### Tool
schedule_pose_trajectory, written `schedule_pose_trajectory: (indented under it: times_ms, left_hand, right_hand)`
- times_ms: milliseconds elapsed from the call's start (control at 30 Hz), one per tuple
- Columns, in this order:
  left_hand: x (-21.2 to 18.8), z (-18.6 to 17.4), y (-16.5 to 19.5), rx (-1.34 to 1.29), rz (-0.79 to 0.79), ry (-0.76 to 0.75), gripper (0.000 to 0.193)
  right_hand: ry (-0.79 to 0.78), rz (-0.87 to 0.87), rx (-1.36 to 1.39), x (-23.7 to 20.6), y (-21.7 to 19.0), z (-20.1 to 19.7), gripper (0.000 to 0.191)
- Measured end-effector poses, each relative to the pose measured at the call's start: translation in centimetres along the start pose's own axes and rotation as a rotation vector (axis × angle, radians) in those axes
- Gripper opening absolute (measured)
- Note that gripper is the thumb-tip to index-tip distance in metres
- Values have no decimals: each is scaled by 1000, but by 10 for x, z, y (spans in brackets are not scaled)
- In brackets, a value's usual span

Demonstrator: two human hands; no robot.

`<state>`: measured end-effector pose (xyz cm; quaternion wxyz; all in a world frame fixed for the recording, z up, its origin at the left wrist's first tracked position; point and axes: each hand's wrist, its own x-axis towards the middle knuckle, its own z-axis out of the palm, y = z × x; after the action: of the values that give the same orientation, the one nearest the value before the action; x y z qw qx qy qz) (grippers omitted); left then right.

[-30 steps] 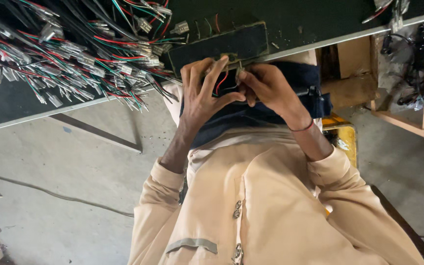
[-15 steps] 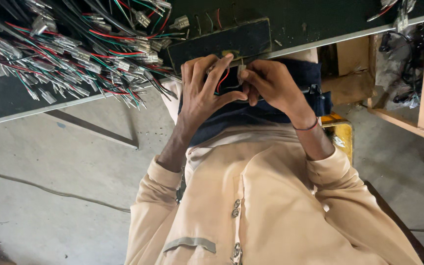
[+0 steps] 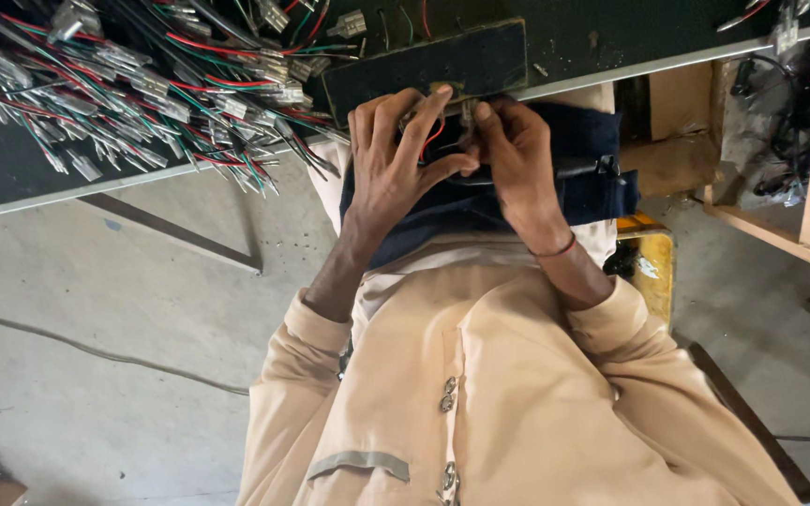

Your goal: The person sits at a workbench covered with wire harnesses and joins wires by hand, twisting stripped wire ends together and seating them into connector housings. They pick up harnesses one at a time, work on the connectors, and at one point use a handheld tool on a connector before continuing to join wires.

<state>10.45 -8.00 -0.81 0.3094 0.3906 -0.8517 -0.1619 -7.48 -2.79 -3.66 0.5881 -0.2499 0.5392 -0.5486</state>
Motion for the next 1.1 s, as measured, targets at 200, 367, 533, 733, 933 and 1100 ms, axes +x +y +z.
schedule_pose_trajectory:
  times_ms: [200,367,533,733,933,1100]
  left_hand:
    - [1,-2,4,-13,-27,18,77]
    - [-3,3,4,4,-31,13,77]
    - [-4,6,7,48,-34,50,71]
    - [-2,1,11,41,-17,77,70]
    - [0,-6,21,50,-53,42,68]
    - [3,-14,33,20,-91,35,69]
  right_hand:
    - [-124,67,51,-10,-12,-8,17]
    - [5,155,184,0,-3,-8,18]
    - [1,57,150,-14,-11,-2,20]
    - [-223,-524,-1402,-33,-57,-75,28]
    - [-488,-457,-1302,-31,-49,-131,54]
    - [-464,-369,-1462,-31,-44,-138,43]
